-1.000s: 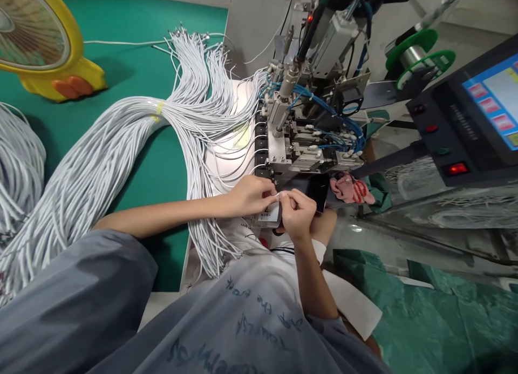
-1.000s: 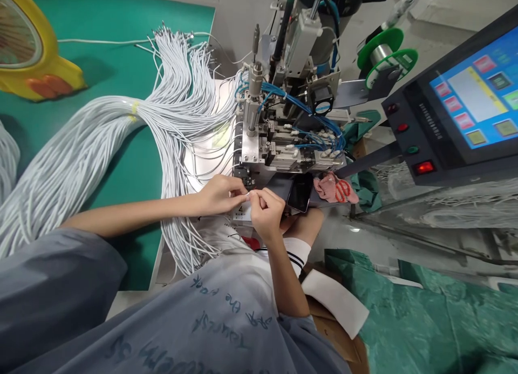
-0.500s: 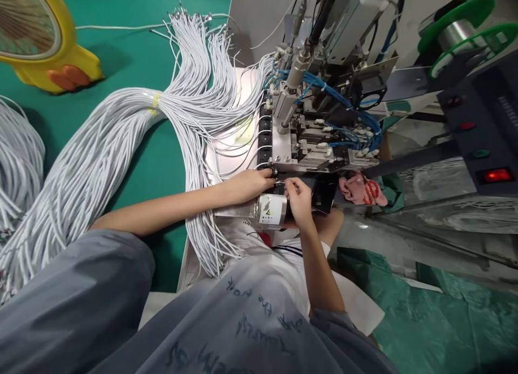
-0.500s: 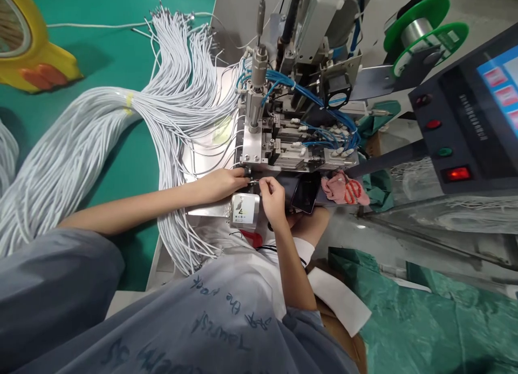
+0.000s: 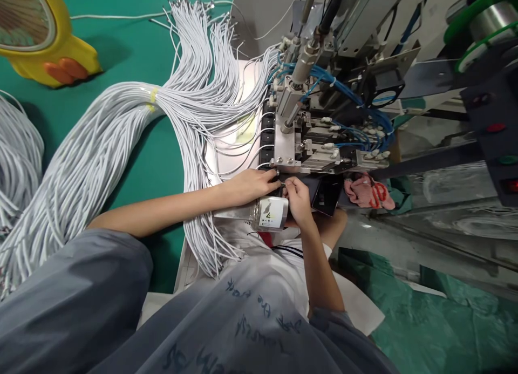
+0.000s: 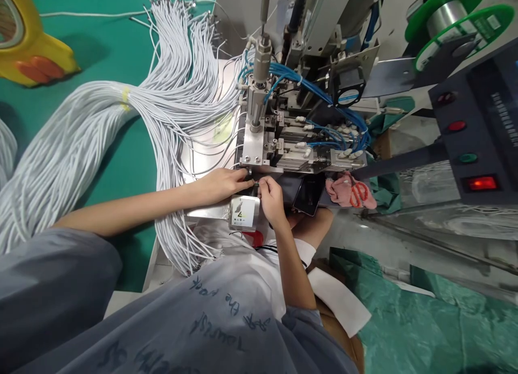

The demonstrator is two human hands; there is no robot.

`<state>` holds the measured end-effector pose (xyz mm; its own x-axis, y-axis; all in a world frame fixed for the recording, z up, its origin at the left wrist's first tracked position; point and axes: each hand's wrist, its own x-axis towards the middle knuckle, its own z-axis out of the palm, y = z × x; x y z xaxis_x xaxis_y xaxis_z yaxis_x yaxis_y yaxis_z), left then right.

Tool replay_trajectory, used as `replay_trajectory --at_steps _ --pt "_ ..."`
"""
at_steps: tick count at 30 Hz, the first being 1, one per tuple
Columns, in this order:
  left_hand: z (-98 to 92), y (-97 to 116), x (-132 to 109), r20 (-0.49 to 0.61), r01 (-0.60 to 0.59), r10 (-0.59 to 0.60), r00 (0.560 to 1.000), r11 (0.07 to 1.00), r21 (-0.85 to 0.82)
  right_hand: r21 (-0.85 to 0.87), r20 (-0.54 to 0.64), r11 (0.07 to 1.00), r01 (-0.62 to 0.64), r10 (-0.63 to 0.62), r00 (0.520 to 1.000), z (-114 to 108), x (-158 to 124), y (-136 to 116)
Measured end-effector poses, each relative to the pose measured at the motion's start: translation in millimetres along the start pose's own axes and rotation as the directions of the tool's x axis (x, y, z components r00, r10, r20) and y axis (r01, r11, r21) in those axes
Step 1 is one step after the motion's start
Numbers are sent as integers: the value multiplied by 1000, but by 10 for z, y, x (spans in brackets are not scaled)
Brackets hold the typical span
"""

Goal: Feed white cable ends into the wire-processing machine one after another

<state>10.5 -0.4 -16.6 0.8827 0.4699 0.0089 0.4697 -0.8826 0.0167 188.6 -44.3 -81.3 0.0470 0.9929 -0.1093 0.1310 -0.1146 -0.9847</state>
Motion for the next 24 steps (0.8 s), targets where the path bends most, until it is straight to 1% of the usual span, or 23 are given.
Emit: replay_trajectory --at_steps 4,6,8,10,12,15,17,19,20,21,22,24 --pt "-42 10 18 39 -10 10 999 1000 4 -115 25 991 66 -64 998 -28 -9 -30" --pt "-50 15 24 49 -15 14 999 1000 10 -179 31 979 98 -94 995 -35 -5 -20" --pt "-41 12 23 47 -12 12 999 1000 5 -207 24 971 122 -119 993 -24 4 13" --pt "-23 -2 12 32 -7 7 999 1000 -16 -189 -7 973 136 -140 990 6 15 60" --pt "-11 -26 -10 14 9 -8 1000 998 -56 -135 -55 982 131 -139 989 49 28 111" --pt "-48 -54 -53 43 42 -38 998 992 -119 -76 -97 992 104 -111 989 99 58 160" --pt "-105 -46 -81 72 69 -61 995 991 -116 -84 -89 992 91 -99 991 97 77 157" --pt "-162 -17 -105 62 95 -91 994 993 -71 -116 -91 989 89 -100 991 64 65 110" --pt "-181 -1 -114 48 107 -105 993 993 -45 -141 -118 985 95 -112 987 43 33 68" --pt "-192 13 -120 39 119 -118 992 993 -22 -171 -170 980 107 -136 976 25 -22 12" --pt "-193 21 -124 35 131 -131 991 991 -3 -205 -240 971 122 -171 956 18 -102 -55" --pt "-170 15 -122 38 171 -172 984 985 23 -282 -359 946 160 -258 897 56 -331 -206"
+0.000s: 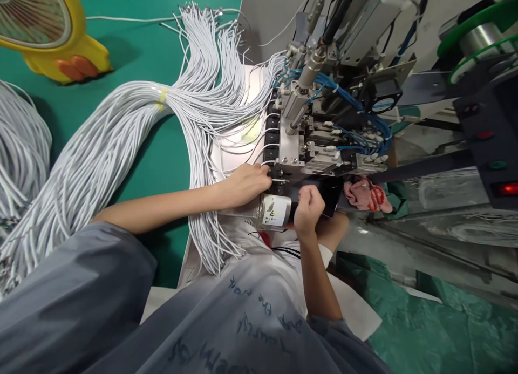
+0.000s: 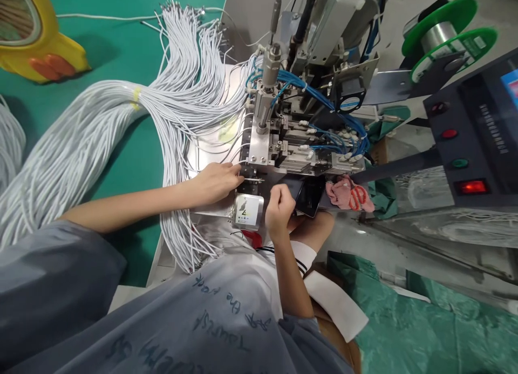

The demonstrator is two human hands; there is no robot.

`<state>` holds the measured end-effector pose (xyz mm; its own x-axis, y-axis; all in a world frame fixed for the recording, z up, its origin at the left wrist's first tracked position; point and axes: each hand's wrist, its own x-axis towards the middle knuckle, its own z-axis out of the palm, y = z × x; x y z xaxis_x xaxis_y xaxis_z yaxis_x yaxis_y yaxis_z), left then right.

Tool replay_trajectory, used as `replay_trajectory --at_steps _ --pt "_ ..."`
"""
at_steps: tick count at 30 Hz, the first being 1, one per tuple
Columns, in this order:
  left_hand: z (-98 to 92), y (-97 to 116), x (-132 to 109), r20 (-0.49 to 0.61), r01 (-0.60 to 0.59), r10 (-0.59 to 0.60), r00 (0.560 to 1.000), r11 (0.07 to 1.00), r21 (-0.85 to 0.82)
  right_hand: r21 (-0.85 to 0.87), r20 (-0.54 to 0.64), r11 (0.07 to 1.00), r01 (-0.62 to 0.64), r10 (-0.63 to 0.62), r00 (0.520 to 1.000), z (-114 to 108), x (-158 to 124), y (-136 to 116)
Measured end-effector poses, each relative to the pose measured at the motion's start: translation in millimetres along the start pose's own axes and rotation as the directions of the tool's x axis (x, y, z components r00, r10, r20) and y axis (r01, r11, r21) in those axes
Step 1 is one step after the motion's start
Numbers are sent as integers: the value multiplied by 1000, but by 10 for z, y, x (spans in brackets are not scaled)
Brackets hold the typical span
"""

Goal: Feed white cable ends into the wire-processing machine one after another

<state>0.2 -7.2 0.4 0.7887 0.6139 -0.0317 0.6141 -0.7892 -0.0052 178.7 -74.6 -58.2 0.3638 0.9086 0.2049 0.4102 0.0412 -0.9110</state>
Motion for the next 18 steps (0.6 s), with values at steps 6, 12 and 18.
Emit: replay_trajectory --at_steps 6,12,18 --pt "71 -113 51 -51 127 -124 991 991 45 -75 590 997 26 23 807 225 -754 -496" --pt "-51 74 -20 -120 2 -7 993 999 -44 -21 749 999 -33 37 662 711 -1032 -409" --pt "-65 450 -218 -198 -236 201 959 957 -168 -44 615 999 -2 28 788 878 -1135 -279"
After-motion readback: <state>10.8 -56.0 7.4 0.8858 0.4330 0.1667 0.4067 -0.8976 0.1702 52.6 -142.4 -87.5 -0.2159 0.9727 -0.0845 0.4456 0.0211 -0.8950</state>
